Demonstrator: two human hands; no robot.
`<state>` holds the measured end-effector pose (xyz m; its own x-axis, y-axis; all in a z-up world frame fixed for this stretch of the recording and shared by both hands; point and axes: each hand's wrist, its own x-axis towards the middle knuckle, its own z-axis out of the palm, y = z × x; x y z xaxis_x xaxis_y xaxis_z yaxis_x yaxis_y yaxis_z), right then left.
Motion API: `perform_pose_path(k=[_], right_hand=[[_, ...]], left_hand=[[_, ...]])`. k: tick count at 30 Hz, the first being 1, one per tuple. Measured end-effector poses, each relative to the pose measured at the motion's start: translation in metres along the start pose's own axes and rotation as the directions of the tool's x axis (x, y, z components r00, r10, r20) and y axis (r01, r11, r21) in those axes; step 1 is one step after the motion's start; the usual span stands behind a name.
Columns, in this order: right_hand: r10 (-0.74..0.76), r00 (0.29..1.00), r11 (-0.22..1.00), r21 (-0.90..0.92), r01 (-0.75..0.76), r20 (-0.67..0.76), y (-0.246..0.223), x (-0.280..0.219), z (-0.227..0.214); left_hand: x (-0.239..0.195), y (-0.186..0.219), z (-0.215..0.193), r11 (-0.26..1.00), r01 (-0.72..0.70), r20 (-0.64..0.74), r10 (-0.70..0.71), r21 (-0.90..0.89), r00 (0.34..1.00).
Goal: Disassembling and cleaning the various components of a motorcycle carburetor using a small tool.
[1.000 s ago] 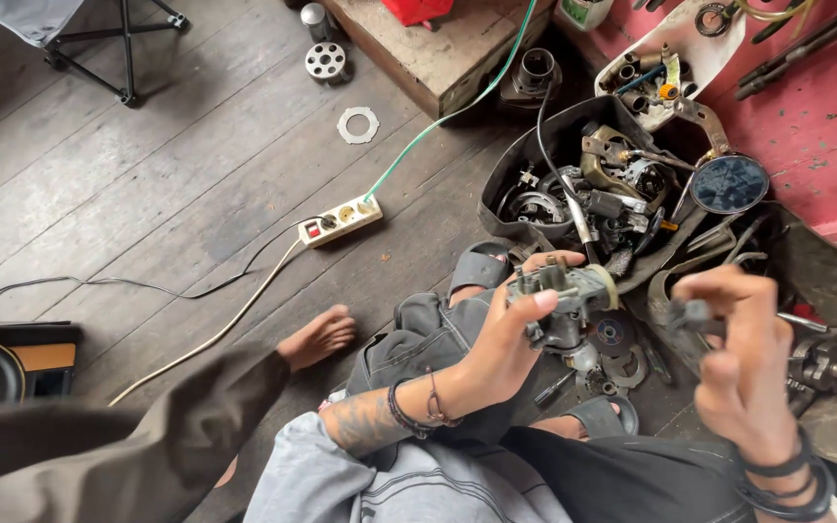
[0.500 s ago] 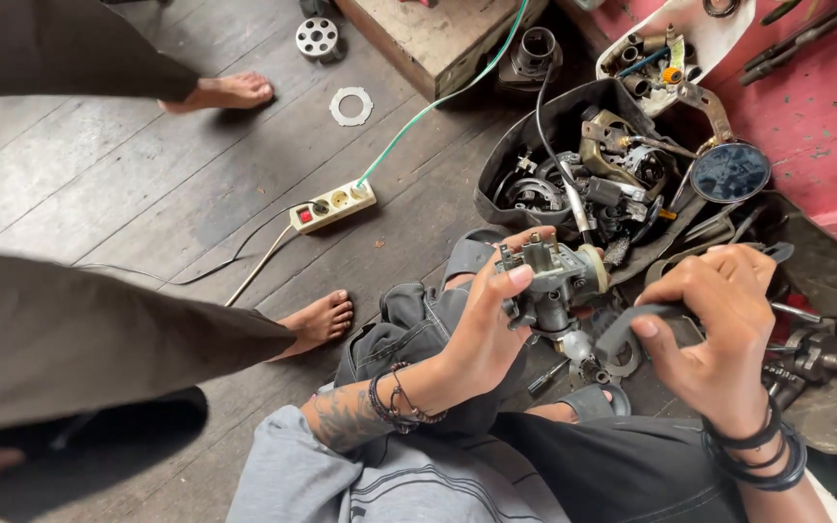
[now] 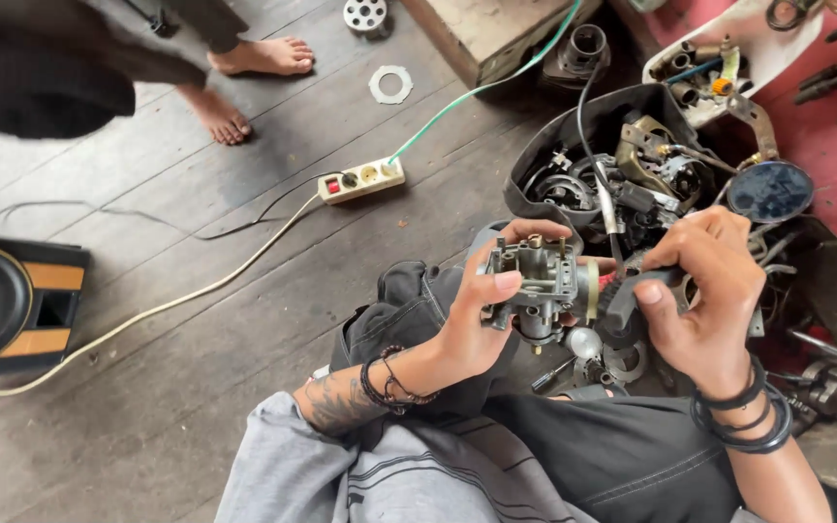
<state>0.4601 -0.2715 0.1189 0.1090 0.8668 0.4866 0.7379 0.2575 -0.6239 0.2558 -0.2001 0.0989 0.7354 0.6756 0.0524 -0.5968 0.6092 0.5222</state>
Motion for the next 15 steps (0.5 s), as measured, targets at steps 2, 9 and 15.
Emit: perform_pose_path(k=[2,9,15], right_hand=[[0.005,1.000,1.000,0.011,-0.005,0.003,-0.007,0.004,0.002],[-0.078,0.997,0.996,-0.042,0.079,0.011,-0.023,0.018,0.007],[-0.161,0.986,0.985,-0.057,0.163,0.046,-0.041,0.040,0.018]], left_hand=[[-0.001,0.005,-0.002,0.999,0.015,0.014,-0.015,0.032,1.000],[-0.010,0.013,-0.007,0.998,-0.032,0.026,0.033,-0.058,0.999],[-0.018,0.024,-0.016,0.990,-0.094,0.036,0.098,-0.108,0.995]])
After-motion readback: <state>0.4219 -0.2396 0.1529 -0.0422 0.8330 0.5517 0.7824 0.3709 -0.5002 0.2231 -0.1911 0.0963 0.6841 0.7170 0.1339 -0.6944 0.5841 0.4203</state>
